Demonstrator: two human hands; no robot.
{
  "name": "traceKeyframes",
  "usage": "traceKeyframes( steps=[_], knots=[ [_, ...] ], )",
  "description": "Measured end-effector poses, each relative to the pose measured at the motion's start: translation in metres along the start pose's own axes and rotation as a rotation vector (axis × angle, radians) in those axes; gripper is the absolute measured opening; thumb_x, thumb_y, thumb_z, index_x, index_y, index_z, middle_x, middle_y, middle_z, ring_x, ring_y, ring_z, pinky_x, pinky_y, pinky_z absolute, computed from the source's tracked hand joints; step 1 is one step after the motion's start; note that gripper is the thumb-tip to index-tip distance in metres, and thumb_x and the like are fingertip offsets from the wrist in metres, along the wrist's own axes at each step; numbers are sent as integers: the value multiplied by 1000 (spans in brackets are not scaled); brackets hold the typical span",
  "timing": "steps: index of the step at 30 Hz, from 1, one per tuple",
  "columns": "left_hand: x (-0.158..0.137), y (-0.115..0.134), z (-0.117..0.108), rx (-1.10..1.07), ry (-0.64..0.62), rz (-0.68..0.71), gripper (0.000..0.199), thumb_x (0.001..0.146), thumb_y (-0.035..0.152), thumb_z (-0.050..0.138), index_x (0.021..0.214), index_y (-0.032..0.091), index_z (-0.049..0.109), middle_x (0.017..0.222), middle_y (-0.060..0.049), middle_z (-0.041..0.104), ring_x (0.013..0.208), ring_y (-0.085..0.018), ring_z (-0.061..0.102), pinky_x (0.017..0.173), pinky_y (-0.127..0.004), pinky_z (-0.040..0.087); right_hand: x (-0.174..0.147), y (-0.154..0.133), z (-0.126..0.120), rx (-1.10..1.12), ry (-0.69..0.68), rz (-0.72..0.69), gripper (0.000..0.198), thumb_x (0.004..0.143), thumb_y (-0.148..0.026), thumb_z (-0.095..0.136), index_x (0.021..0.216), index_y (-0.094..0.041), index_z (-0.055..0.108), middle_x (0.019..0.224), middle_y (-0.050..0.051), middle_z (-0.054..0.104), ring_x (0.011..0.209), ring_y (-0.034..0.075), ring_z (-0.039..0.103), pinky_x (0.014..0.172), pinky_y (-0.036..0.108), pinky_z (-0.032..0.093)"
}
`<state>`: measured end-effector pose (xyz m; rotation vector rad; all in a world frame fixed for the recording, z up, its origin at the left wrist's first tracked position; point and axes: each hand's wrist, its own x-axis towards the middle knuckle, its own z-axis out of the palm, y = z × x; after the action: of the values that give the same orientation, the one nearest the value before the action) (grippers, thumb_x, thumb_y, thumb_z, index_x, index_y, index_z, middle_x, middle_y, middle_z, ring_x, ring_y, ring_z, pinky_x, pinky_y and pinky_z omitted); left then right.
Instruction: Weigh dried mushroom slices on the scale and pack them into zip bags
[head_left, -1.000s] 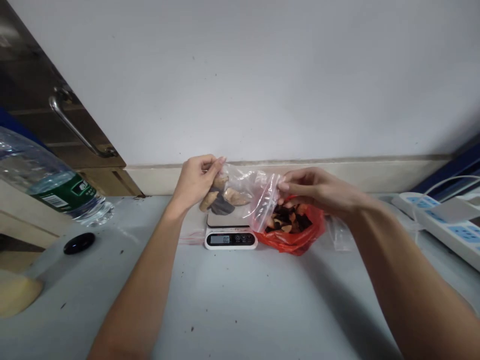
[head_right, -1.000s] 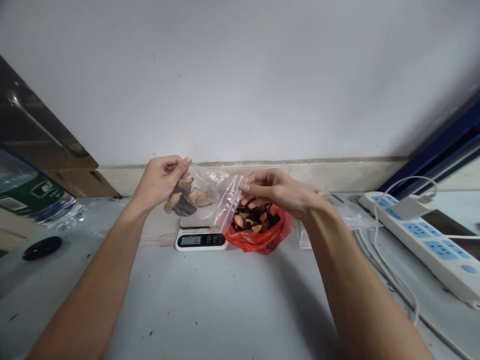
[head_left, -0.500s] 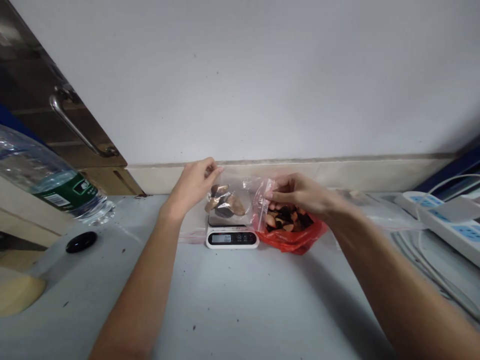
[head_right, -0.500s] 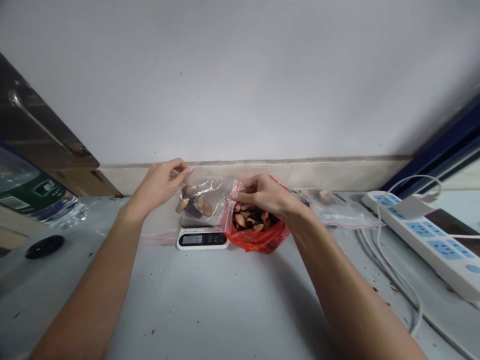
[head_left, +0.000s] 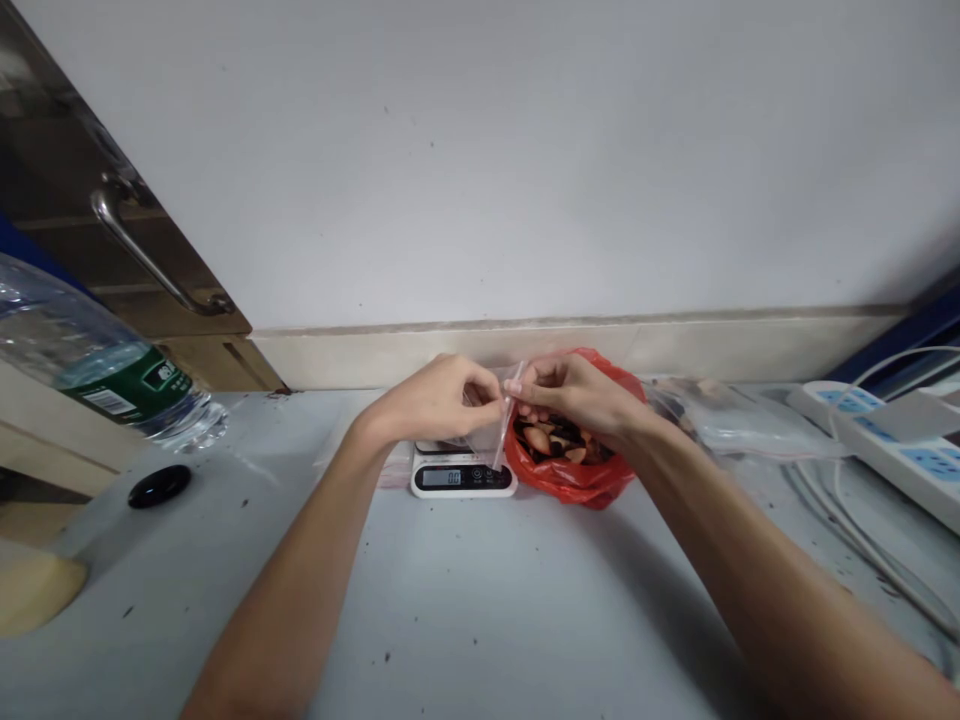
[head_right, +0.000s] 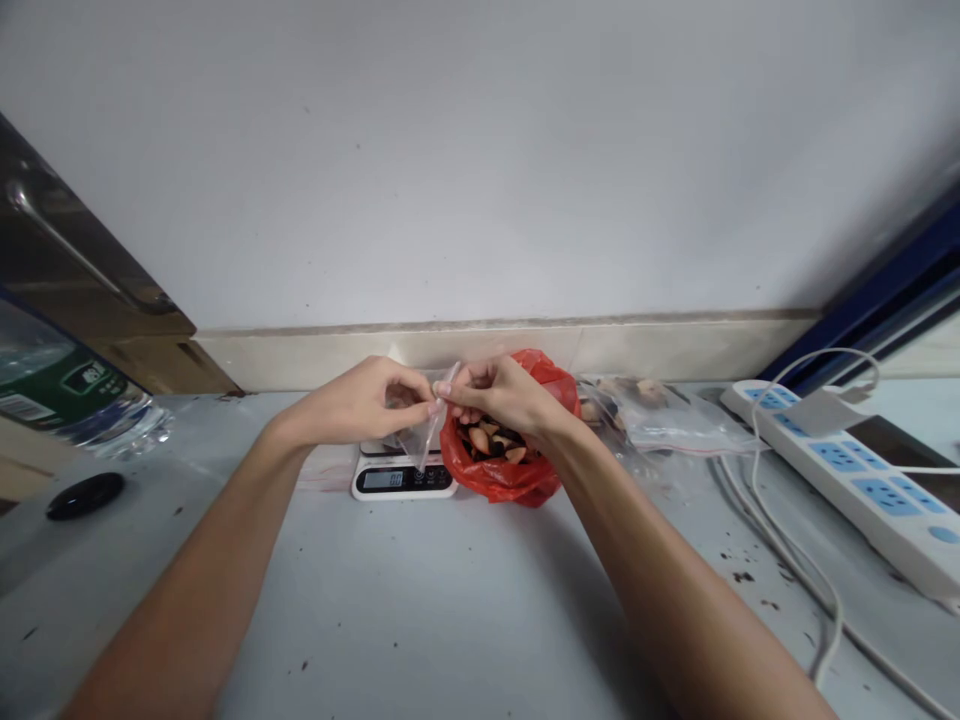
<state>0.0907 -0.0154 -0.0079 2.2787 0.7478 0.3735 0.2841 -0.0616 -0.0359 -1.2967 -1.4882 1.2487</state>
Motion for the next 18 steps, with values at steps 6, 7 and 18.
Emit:
traceKeyframes(
  steps=[6, 7, 18],
  knots=[
    [-1, 3, -3, -7, 11, -64, 24, 77, 24, 55, 54, 20, 60, 51, 3, 48, 49, -10, 37, 47, -26, 24, -2, -7, 1, -50, -71, 108, 46, 63, -60, 85, 60, -21, 62, 45, -2, 59, 40, 12, 50, 41, 24, 35],
    [-1, 4, -3, -11, 12, -60, 23, 76, 23, 56, 54, 20, 61, 51, 3, 48, 49, -10, 37, 47, -26, 25, -3, -9, 0, -62, -66, 106, 44, 63, -58, 85, 59, -21, 63, 45, -2, 60, 42, 12, 50, 42, 25, 36],
    [-3, -4, -15, 36, 345, -57, 15, 70, 19, 58, 56, 19, 63, 56, 1, 63, 57, -14, 55, 55, -25, 39, -3, -12, -6, -263, 330, -151, 19, 63, -25, 68, 61, -24, 50, 72, 0, 63, 70, 17, 60, 63, 29, 49]
  ],
)
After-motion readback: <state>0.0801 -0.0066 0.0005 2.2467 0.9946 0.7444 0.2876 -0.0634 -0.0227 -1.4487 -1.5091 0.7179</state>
